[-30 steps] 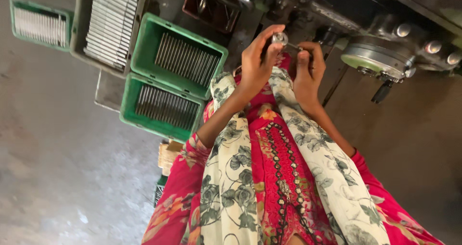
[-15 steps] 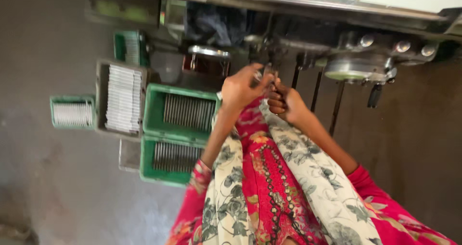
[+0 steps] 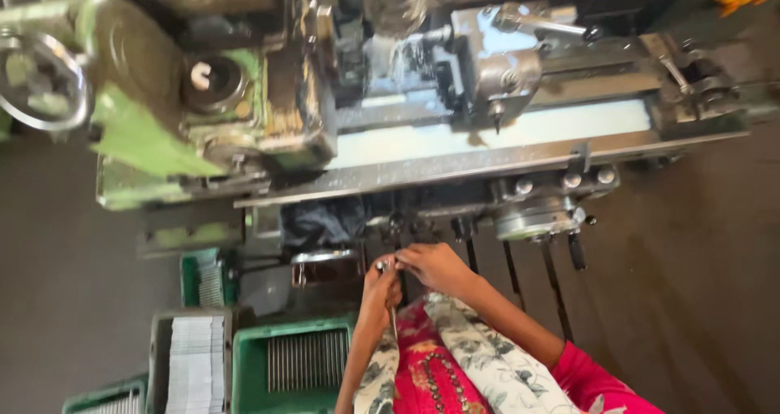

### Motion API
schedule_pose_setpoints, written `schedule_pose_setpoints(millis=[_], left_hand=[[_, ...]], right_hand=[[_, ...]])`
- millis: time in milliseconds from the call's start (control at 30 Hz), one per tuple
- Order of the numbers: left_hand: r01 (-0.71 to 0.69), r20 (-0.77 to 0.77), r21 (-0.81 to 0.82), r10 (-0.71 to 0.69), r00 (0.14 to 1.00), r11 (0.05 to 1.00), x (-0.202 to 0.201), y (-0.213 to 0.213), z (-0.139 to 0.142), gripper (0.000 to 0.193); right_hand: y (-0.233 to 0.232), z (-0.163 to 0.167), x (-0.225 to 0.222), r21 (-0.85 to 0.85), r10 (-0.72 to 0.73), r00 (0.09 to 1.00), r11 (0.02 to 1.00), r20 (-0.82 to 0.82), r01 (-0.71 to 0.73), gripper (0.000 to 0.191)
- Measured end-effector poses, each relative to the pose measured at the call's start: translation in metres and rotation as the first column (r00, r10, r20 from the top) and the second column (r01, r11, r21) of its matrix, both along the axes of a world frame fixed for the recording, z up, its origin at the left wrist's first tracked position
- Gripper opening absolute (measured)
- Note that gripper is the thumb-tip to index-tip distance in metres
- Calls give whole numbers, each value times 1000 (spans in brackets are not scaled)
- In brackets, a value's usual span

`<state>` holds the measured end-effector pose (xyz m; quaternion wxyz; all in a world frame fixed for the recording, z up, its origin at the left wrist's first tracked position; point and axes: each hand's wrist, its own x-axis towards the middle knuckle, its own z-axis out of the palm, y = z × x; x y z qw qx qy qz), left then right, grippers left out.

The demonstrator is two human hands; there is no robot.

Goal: The person works at a lathe, fitting a small cylindrical metal part into the machine and tightening it with a spanner. They run the machine, retrieve machined pieces, and place finished parts into green plastic trays beside the lathe, repeating the cycle.

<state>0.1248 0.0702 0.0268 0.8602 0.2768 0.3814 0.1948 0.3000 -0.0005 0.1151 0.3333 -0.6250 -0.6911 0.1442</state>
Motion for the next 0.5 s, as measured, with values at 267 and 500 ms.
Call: schedule_pose_setpoints(millis=[267,500], left_hand=[[102,22,84,-105,994,991,41,47,34,25],[446,-195,170,-413,889,879,60,90,59,34]], right_hand=[[25,24,55,55,90,987,994,135,-98,19],[39,33,93,213,220,922,932,318,-295,27]])
